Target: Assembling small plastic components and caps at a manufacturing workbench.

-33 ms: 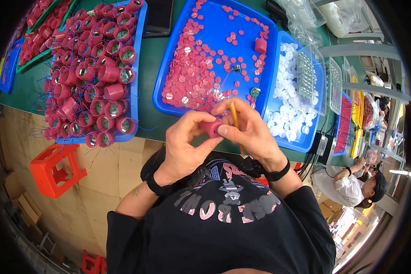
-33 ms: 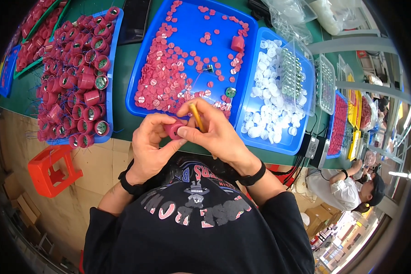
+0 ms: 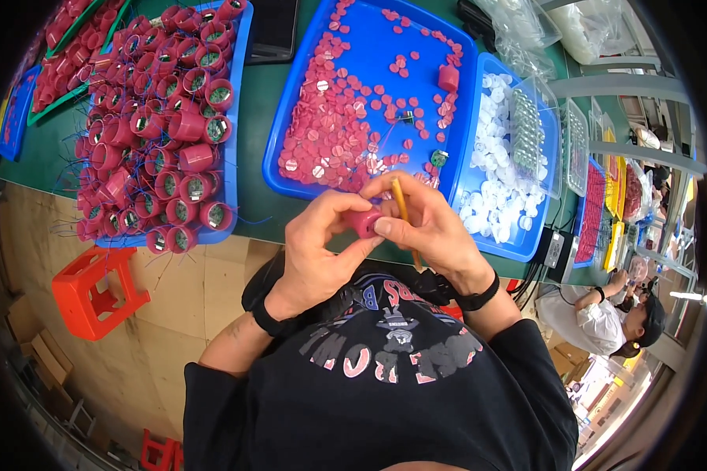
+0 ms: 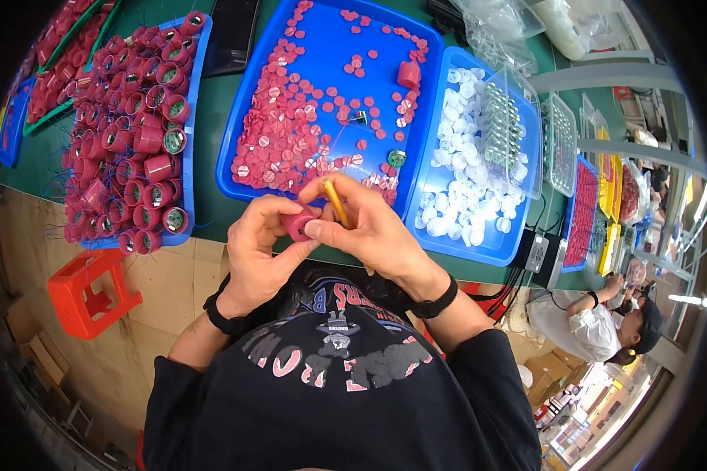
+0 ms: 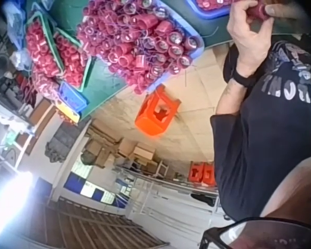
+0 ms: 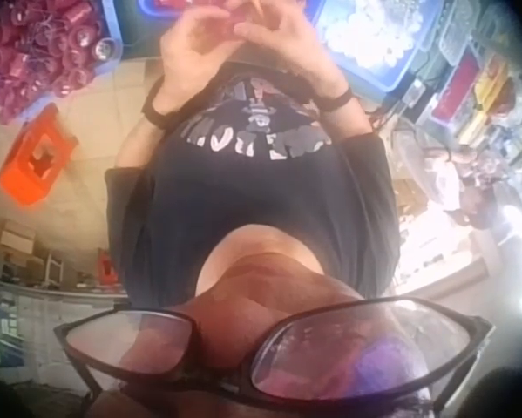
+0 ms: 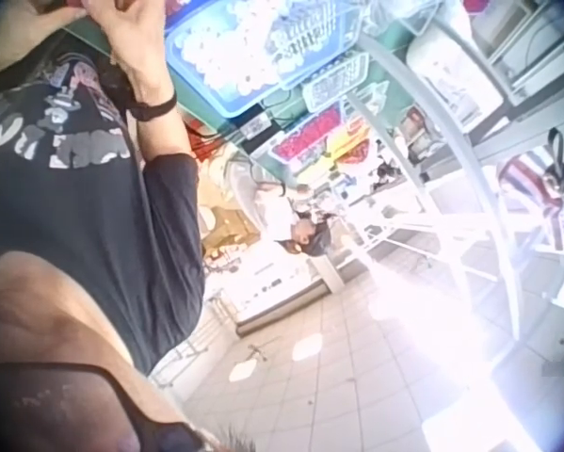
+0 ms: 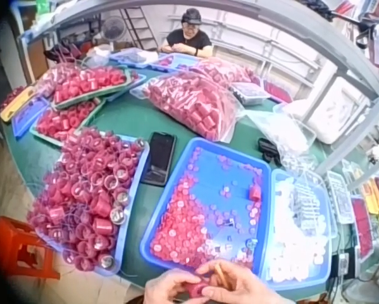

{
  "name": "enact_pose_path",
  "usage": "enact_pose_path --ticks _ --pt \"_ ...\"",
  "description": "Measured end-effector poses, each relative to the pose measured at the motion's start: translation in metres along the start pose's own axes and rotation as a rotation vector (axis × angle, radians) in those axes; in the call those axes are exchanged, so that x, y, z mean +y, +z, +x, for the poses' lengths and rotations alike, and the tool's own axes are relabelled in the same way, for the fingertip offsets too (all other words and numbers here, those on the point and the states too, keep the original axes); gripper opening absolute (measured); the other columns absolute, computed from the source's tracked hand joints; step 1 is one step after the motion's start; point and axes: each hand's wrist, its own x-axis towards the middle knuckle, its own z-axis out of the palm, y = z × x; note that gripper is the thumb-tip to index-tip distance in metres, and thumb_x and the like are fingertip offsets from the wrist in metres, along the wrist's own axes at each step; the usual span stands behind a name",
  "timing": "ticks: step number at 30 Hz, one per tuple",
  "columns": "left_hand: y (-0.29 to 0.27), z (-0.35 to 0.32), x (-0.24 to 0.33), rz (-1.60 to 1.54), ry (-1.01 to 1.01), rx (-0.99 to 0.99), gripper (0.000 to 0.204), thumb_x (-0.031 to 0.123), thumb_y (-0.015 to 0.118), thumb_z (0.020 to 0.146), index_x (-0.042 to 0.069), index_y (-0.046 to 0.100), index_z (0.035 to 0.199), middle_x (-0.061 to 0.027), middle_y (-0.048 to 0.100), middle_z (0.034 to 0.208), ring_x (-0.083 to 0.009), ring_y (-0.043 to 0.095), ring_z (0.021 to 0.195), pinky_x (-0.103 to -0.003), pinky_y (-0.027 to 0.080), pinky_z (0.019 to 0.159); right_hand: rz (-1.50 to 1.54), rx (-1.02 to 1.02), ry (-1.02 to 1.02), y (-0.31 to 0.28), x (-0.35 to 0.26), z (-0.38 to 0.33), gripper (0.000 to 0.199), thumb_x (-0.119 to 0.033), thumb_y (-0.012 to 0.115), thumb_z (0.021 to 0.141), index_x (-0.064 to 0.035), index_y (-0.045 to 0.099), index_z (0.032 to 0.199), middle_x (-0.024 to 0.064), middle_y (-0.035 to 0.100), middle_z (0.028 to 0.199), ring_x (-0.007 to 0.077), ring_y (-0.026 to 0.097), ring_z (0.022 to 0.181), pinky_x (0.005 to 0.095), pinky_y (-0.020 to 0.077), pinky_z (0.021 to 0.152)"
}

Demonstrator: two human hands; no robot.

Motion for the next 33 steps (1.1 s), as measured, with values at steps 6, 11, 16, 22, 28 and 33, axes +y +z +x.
enact_pose_path --ticks 6,11,16,22,28,33 --pt "-0.003 -0.005 -0.004 0.293 0.171 0.018 0.041 -0.009 0.072 0.071 -0.001 0.062 0.109 -0.0078 0.060 0.093 -0.0148 0.062 0.082 -0.026 0.054 0.072 0.124 -0.062 0.150 0.007 0.002 -0.008 0.020 -0.011 0.061 0.090 -0.0033 0.054 0.107 -0.0041 0.054 0.071 -0.0002 0.035 0.054 0.0185 0.0245 0.046" --pt "-0.001 -0.010 -0.001 0.341 0.206 -0.007 0.041 -0.006 0.075 0.069 -0.001 0.063 0.108 -0.0086 0.060 0.084 -0.0143 0.062 0.076 -0.025 0.055 0.066 0.198 -0.048 0.202 0.006 0.013 -0.014 0.018 -0.011 0.061 0.090 -0.0035 0.055 0.105 -0.0036 0.056 0.071 -0.0002 0.034 0.051 0.0187 0.0234 0.045" --pt "0.000 -0.011 -0.005 0.182 0.067 -0.017 0.041 -0.008 0.071 0.074 -0.002 0.060 0.112 -0.0077 0.060 0.094 -0.0147 0.062 0.085 -0.026 0.054 0.075 0.186 0.069 0.199 0.014 0.017 -0.013 0.015 -0.014 0.060 0.091 -0.0034 0.056 0.101 -0.0037 0.054 0.069 0.0001 0.034 0.051 0.0188 0.0233 0.045" --pt "-0.004 -0.009 -0.010 -0.152 -0.089 -0.019 0.041 -0.009 0.066 0.080 -0.002 0.053 0.118 -0.0101 0.058 0.112 -0.0184 0.061 0.102 -0.031 0.053 0.087 0.308 -0.006 0.184 0.007 0.008 -0.007 0.025 -0.021 0.057 0.094 -0.0024 0.057 0.110 -0.0047 0.049 0.070 0.0021 0.037 0.056 0.0179 0.0223 0.045" --pt "-0.006 -0.008 -0.006 -0.189 -0.182 -0.002 0.041 -0.011 0.066 0.078 -0.003 0.053 0.117 -0.0078 0.055 0.112 -0.0142 0.057 0.104 -0.028 0.052 0.088 -0.208 0.145 -0.073 0.004 0.009 -0.010 0.021 -0.006 0.064 0.085 -0.0022 0.061 0.106 -0.0026 0.053 0.071 0.0056 0.046 0.058 0.0217 0.0314 0.046" --pt "-0.006 -0.008 -0.006 -0.157 -0.174 0.055 0.040 -0.012 0.066 0.077 -0.003 0.055 0.115 -0.0055 0.056 0.105 -0.0131 0.059 0.098 -0.028 0.053 0.085 -0.809 0.192 -0.597 0.016 0.005 -0.004 0.022 0.005 0.069 0.067 -0.0025 0.063 0.087 0.0081 0.061 0.077 0.0247 0.063 0.067 0.0293 0.0455 0.051"
